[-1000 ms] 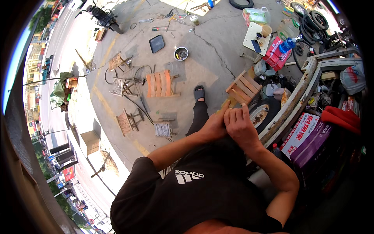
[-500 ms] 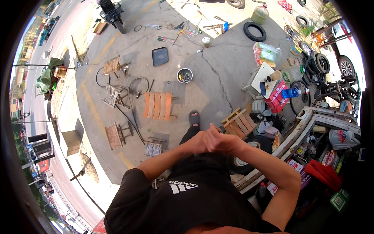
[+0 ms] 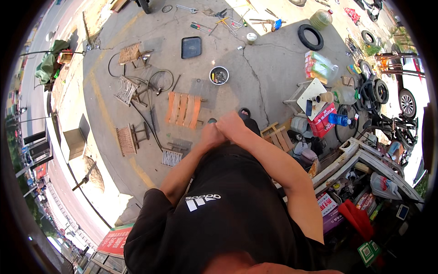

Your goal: The person retrieves a cordless impact driver and uses it to remove the hubcap bolts from a scooter wheel. After removing the bolts, the person uses a screwdriver and a wrench to pry off and remove the hubcap, exposing the brake assembly.

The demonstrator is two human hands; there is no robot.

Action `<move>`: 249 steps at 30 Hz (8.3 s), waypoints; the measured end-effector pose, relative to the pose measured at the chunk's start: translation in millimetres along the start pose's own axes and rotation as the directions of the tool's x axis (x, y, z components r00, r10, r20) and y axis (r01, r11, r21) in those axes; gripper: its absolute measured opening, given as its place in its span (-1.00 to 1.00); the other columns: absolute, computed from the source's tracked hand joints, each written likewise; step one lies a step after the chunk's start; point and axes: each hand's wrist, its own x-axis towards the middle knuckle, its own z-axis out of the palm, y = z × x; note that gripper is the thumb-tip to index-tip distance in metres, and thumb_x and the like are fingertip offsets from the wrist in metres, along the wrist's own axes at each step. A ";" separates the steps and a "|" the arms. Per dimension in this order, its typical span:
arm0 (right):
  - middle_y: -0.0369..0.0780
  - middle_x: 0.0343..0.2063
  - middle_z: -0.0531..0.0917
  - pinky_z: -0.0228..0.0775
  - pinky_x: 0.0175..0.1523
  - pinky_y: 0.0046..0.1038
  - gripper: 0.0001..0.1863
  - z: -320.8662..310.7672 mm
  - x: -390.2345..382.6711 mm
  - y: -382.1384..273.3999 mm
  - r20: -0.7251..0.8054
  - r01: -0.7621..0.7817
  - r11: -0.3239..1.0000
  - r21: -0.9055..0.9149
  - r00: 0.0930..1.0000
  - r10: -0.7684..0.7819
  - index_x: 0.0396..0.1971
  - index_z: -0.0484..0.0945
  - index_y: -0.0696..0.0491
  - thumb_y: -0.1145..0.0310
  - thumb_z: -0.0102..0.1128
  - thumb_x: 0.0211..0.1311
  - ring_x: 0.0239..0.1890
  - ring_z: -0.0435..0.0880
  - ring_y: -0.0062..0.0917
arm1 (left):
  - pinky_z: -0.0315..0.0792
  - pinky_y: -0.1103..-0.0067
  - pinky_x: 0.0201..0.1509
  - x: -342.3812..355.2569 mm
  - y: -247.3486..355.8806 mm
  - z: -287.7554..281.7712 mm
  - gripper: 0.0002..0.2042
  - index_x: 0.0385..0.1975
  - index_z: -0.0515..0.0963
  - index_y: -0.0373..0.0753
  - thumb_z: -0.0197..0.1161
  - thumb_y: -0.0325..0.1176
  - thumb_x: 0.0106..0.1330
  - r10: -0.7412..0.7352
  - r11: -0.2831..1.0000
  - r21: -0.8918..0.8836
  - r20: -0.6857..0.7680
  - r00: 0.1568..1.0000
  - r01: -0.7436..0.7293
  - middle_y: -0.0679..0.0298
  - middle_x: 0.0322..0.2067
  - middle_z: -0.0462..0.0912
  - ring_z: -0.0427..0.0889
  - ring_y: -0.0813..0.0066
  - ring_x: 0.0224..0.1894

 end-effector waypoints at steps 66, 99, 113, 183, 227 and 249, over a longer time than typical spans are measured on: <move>0.03 0.30 0.38 0.18 0.43 -0.11 -0.14 -369.9 904.2 840.3 -0.275 0.410 0.802 0.434 0.908 -0.316 0.30 0.30 0.20 0.27 0.48 -0.03 0.36 0.36 -0.12 | 0.38 0.19 0.28 955.5 -138.3 -746.8 -0.65 -0.48 0.47 -0.14 0.23 0.00 0.38 -0.385 -0.513 -0.800 -0.109 0.916 -0.311 0.33 -0.53 0.55 0.60 0.26 -0.33; -0.26 -0.48 0.56 0.49 -0.24 -0.34 -0.76 -445.4 1234.6 1001.2 0.490 0.913 -0.399 0.091 0.308 0.815 -0.20 0.56 0.10 0.43 0.33 0.14 -0.42 0.60 -0.42 | 0.41 0.70 -0.66 1518.2 -7.7 -1024.0 -0.35 0.25 0.22 -0.20 0.46 -0.41 0.22 0.229 0.848 -0.420 0.840 0.492 0.322 0.21 -0.13 0.58 0.55 0.62 -0.50; -0.18 -0.34 0.64 0.52 -0.09 -0.33 -0.68 -439.0 1352.5 1027.5 0.446 0.998 0.058 -0.015 -0.045 0.894 -0.07 0.57 0.18 0.43 0.30 0.16 -0.27 0.64 -0.41 | 0.52 0.66 -0.62 1622.5 -14.0 -1039.3 -0.49 0.13 0.34 -0.37 0.41 -0.56 0.22 0.173 0.984 -0.170 0.983 0.060 -0.048 0.15 -0.24 0.68 0.64 0.57 -0.51; -0.25 -0.47 0.63 0.49 -0.36 -0.48 -0.82 130.1 1484.1 1366.1 0.315 0.780 0.551 0.297 -0.625 0.714 -0.21 0.60 0.15 0.51 0.28 0.18 -0.50 0.63 -0.54 | 0.34 0.51 -0.23 2036.2 -200.5 -596.5 -0.83 -0.27 0.42 -0.16 0.21 -0.24 0.47 0.429 0.903 -0.421 0.864 0.264 -0.090 0.41 -0.47 0.46 0.43 0.55 -0.38; -0.22 -0.25 0.70 0.53 -0.12 -0.41 -0.67 149.6 1468.1 1373.3 0.338 0.678 0.421 0.602 -0.694 0.636 -0.04 0.59 0.13 0.40 0.32 0.18 -0.23 0.68 -0.48 | 0.28 0.44 0.34 1995.3 -222.2 -609.4 -0.37 0.13 0.41 -0.36 0.36 0.06 0.33 0.428 0.830 -0.292 0.880 0.205 -0.475 0.13 0.07 0.56 0.48 0.38 0.20; -0.27 -0.55 0.51 0.47 -0.15 -0.23 -0.63 175.7 1491.9 1291.0 0.065 0.779 0.626 0.018 -0.626 0.777 -0.03 0.55 0.08 0.37 0.34 0.15 -0.45 0.56 -0.45 | 0.53 0.41 0.12 1949.8 -204.5 -607.9 -0.77 0.02 0.51 -0.16 0.11 -0.20 0.55 0.580 0.809 -0.541 0.797 0.167 -0.229 0.19 0.08 0.65 0.66 0.44 -0.04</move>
